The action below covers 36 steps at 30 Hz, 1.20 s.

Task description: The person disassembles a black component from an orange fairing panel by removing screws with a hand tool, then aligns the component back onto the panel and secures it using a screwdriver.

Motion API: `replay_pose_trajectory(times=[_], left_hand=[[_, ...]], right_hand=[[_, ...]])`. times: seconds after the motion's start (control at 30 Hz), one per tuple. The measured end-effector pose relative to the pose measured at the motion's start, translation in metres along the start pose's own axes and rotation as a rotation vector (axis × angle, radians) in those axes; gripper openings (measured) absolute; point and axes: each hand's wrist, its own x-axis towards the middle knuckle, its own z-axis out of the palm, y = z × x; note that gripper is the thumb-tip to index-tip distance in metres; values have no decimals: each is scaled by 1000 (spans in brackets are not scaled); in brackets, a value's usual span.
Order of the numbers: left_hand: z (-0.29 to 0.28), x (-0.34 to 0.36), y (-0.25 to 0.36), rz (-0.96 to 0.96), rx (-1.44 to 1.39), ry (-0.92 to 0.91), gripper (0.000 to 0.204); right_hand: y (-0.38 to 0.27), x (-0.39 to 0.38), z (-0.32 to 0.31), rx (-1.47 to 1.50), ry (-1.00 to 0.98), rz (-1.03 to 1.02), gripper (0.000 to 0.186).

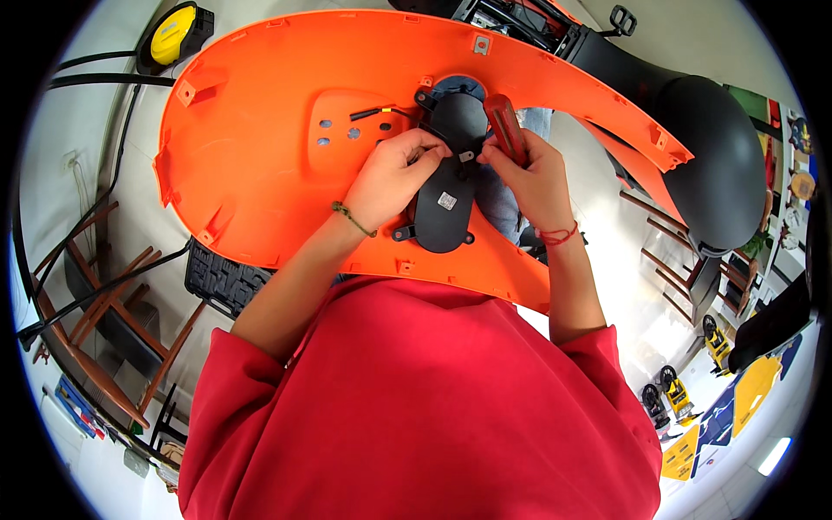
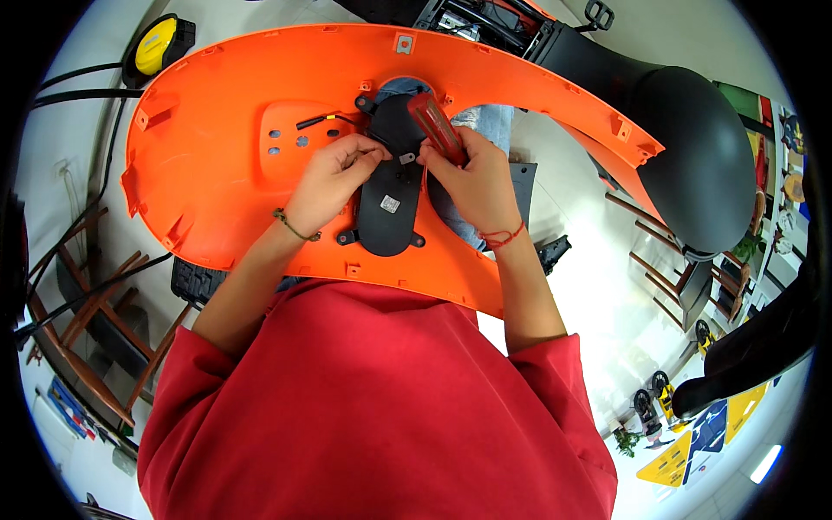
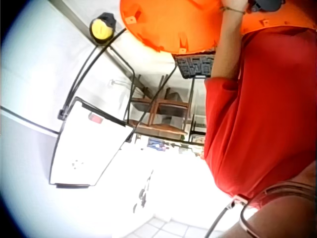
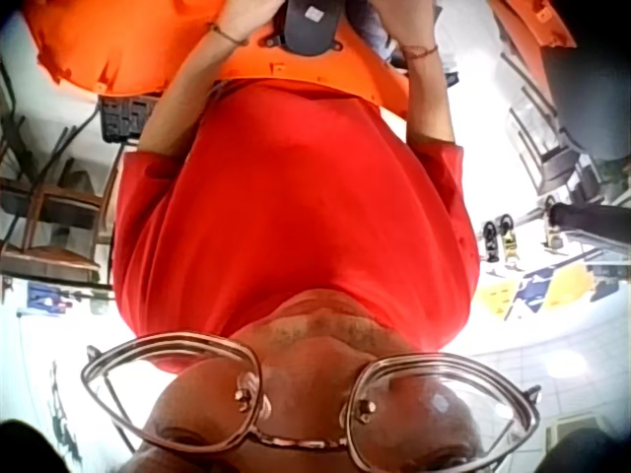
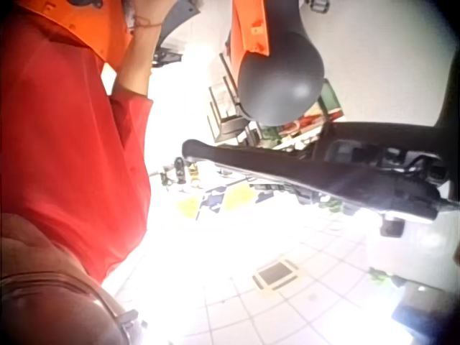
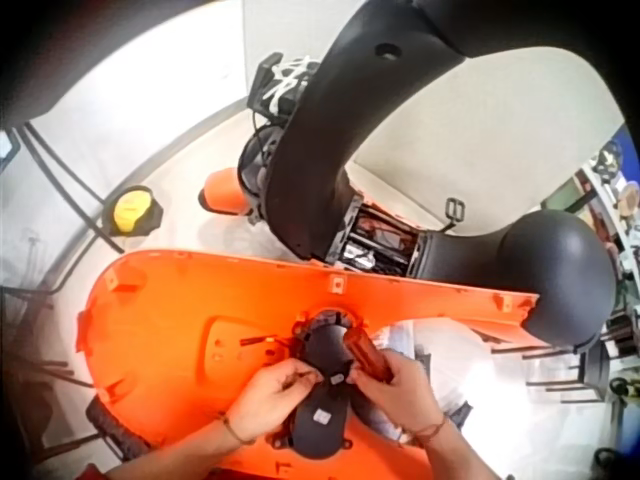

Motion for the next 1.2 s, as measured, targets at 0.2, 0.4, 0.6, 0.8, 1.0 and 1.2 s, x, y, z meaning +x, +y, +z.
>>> replay_pose_trajectory(times=[0.2,0.4,0.6,0.8,1.0,1.2], left_hand=[[6,-4,11,0,115,74,14],[15,-6,12,28,314,167,11],[22,-6,14,144,439,242,12],[22,-9,14,189,574,275,17],[23,-10,14,263,631,308,17],[26,-10,18,263,686,303,16]], right_hand=[[11,7,0,265,-165,145,18],[10,6,3,267,-167,97,17],[16,7,3,298,-118,164,15],[11,3,6,263,-38,99,13],[6,2,5,196,-66,110,12],[9,3,3,182,-117,108,15]])
